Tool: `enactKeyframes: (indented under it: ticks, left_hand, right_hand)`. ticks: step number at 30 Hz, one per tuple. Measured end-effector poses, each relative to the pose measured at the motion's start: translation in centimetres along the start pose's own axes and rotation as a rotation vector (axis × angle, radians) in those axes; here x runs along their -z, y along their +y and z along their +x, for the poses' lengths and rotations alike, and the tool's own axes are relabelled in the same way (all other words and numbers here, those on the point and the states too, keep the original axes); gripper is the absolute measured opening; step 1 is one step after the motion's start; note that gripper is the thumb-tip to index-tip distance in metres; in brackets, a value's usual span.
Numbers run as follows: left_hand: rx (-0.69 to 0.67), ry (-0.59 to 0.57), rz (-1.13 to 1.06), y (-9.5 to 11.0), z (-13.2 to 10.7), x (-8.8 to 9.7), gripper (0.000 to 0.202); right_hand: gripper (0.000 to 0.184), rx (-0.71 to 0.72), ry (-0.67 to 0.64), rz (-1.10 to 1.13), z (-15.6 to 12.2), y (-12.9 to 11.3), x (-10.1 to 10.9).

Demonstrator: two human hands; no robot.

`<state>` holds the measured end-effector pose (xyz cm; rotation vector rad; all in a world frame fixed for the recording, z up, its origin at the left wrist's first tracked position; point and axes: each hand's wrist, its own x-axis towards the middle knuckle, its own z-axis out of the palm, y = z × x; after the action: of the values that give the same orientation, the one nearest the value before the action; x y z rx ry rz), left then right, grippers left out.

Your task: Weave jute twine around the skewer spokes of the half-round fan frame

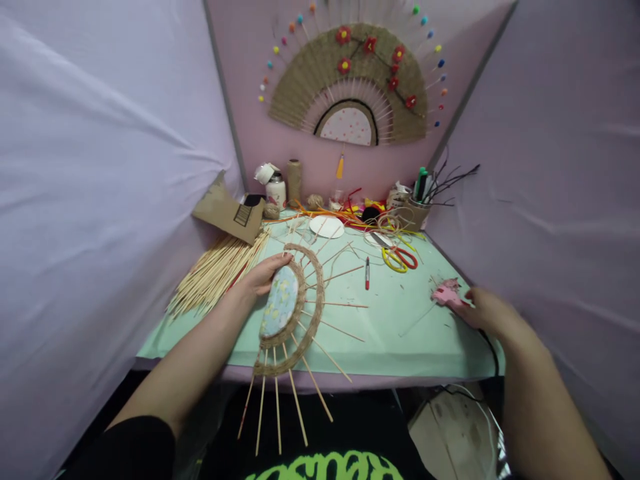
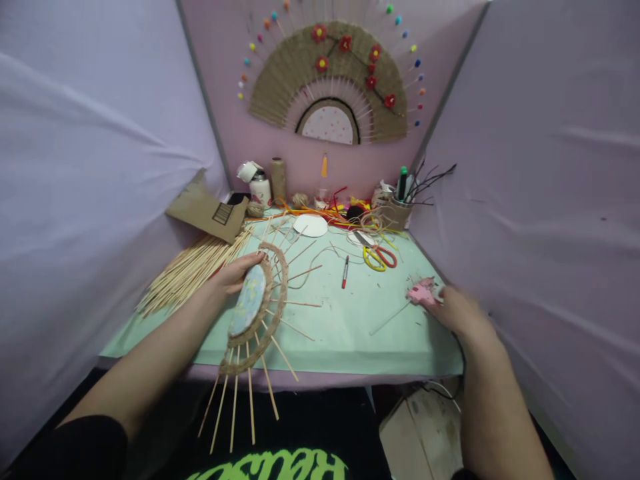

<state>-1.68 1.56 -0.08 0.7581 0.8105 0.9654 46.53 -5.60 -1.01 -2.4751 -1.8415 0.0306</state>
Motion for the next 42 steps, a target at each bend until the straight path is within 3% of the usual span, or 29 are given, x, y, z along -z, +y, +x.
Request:
enactKeyframes:
  ticks: [4,8,11,14,17,19,21,23,25,27,29,35,42]
  left_hand:
    - [0.006,-0.039,-0.009,0.1,0.0,-0.4,0.006]
    - [0.015,-0.075,-0.022,0.0,-0.2,-0.8,0.008]
    - [-0.012,-0.044,-0.029,0.0,-0.4,-0.7,0.008]
    - [-0.012,-0.03,-0.023,0.1,-0.5,-0.7,0.009]
    - [-0.011,-0.065,-0.009,0.1,-0.7,-0.9,0.009]
    - [-0.01,-0.092,0.01,0.1,-0.9,-1.1,0.011]
    - [-0.005,-0.113,0.03,0.0,-1.1,-1.2,0.014]
    - [-0.009,-0.131,0.038,0.0,-1.2,-1.2,0.016]
    - [-0.019,-0.137,0.033,-0.1,-1.3,-1.2,0.017]
    - [-0.019,-0.139,0.025,-0.2,-1.3,-1.4,0.019]
    - [-0.005,-0.151,0.028,-0.2,-1.4,-1.7,0.02]
    - [0.024,-0.136,0.019,-0.1,-1.6,-2.3,0.017]
    - [0.041,-0.118,-0.024,-0.1,-1.1,-2.0,0.02]
  right_hand:
    - [0.028,0.023,-0.162,-0.023,-0.9,0.6,-0.3]
    - [0.037,0.103,-0.076,-0.137,0.2,-1.2,-0.5]
    - [0.038,0.039,-0.037,-0.187,2.0,-3.0,0.1]
    - [0.039,0.049,0.093,-0.096,2.8,-6.2,1.9]
    - [0.038,0.321,0.145,0.333,2.6,-12.3,3.7]
    - [0.04,0.577,0.024,0.715,2.2,-17.6,4.1]
    - [0.046,0.77,-0.219,0.999,1.8,-22.8,3.7]
    - [0.051,0.832,-0.486,1.202,1.4,-26.8,2.8]
    - [0.059,0.829,-0.727,1.351,1.0,-29.2,1.7]
    - [0.061,0.788,-0.89,1.397,0.6,-29.9,0.7]
    - [0.055,0.733,-0.941,1.405,0.2,-29.6,0.0]
    - [0.03,0.581,-0.9,1.425,0.9,-27.8,-0.7]
    - [0.032,0.478,-0.836,1.774,3.7,-26.0,-0.5]
